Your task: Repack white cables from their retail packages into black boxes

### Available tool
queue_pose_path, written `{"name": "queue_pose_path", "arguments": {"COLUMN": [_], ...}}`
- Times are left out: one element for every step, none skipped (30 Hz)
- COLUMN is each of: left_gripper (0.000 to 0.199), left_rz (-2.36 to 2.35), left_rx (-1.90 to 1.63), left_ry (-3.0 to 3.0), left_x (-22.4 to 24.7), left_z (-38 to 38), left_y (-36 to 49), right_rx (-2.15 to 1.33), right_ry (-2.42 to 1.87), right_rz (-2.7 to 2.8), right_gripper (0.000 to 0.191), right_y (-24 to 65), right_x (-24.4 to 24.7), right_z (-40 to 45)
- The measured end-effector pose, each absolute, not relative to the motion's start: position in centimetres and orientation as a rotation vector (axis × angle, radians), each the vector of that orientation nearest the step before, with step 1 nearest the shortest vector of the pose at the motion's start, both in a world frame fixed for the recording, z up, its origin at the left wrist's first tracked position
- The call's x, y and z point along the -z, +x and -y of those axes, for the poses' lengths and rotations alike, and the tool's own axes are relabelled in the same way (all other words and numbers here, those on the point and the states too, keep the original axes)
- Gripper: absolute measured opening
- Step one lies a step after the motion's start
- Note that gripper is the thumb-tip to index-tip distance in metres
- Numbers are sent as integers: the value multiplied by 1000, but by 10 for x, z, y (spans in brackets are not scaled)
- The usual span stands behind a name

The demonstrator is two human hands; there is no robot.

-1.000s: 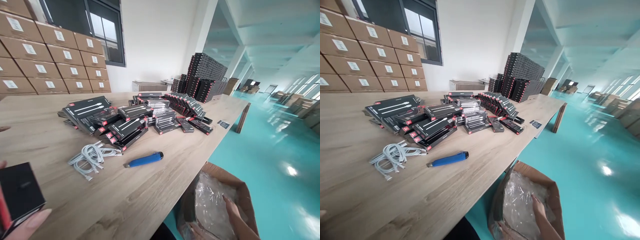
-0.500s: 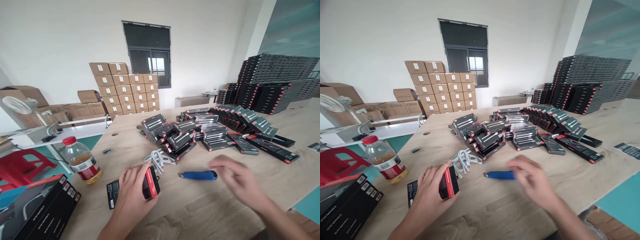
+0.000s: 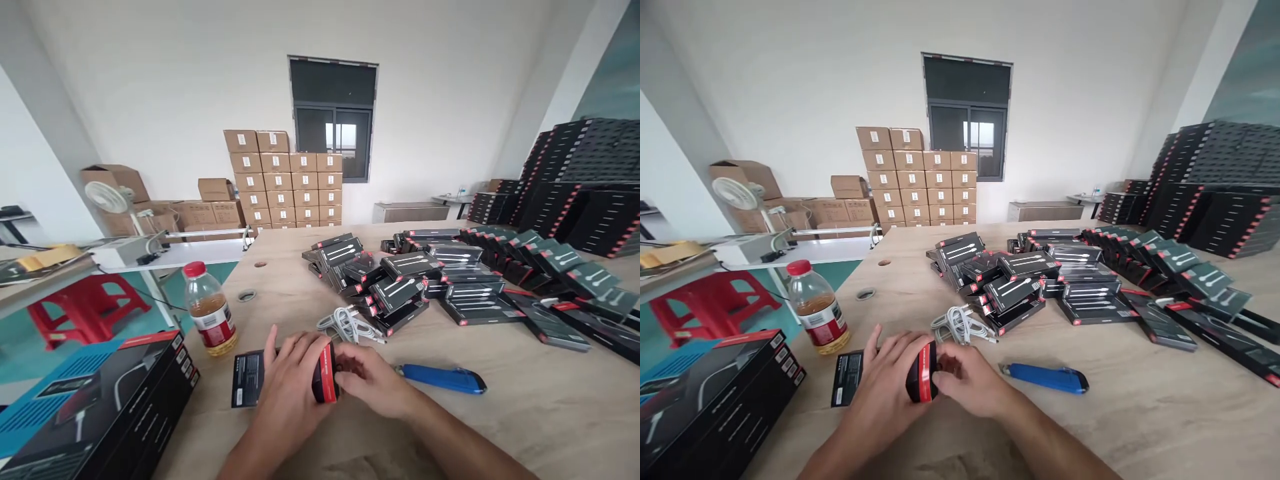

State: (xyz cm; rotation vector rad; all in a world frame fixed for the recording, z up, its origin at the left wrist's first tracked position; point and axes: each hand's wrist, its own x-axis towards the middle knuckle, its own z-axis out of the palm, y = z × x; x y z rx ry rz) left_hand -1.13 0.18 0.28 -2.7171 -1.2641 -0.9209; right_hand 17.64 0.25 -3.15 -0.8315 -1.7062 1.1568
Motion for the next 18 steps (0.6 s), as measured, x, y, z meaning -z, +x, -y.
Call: {"name": "queue_pose_path", "arguments": {"left_gripper": [54, 55, 55, 56, 56, 56, 57, 57, 59, 60, 62, 64, 66, 67, 67, 68, 68, 68], "left_rz": [1269, 1272, 1268, 1259, 1247, 1237, 1232, 1234, 1243, 1253, 1258, 1255, 1242, 1220, 1197, 1178, 1170, 1169], "left_rx": [924, 924, 918, 907, 892, 877, 864, 854, 853, 859, 865, 869, 869, 865, 856, 848, 843, 842], "left_ry": [-2723, -2727, -2730, -2733, -2736, -2737, -2736, -2732, -2723, -2708, -2692, -2677, -2670, -2670, -2674, -2683, -2691, -2699], "left_x": [-2, -1, 0, 1, 2, 4, 5, 7, 8, 10, 11, 11, 11, 11, 11, 10, 9, 9], "left_z": [-2, -2, -2, -2, -2, -1, -1, -1, -1, -1, 0, 0, 0, 0, 0, -1, -1, -2], "left_y": [-11, -11, -11, -10, -9, -9, -8, -6, -5, -4, -3, -2, -1, 0, 1, 1, 2, 2], "right_rx": [-1180, -1194, -1207, -1217, -1225, -1234, -1244, -1251, -1254, -1254, -1245, -1232, -1216, -1196, -1172, -1142, -1107, -1072], "right_ry": [-833, -829, -825, -824, -828, -834, -840, -844, -850, -855, -857, -856, -853, -852, -856, -870, -895, -927], "right_rz": [1686, 1670, 1657, 1645, 1634, 1626, 1617, 1605, 1593, 1584, 1581, 1584, 1590, 1597, 1603, 1603, 1597, 1588], "right_gripper": [16, 15, 14, 14, 13, 13, 13, 14, 16, 18, 20, 22, 24, 26, 27, 28, 28, 27], "right_y": [176, 175, 174, 173, 172, 171, 171, 171, 171, 171, 171, 171, 170, 170, 170, 169, 168, 167], "right_x": [31, 31, 30, 29, 28, 27, 26, 25, 25, 25, 26, 27, 29, 30, 31, 32, 33, 33], "right_z": [-2, -2, -2, -2, -2, -2, -2, -1, -1, -1, -1, -2, -3, -3, -4, -5, -5, -5]}}
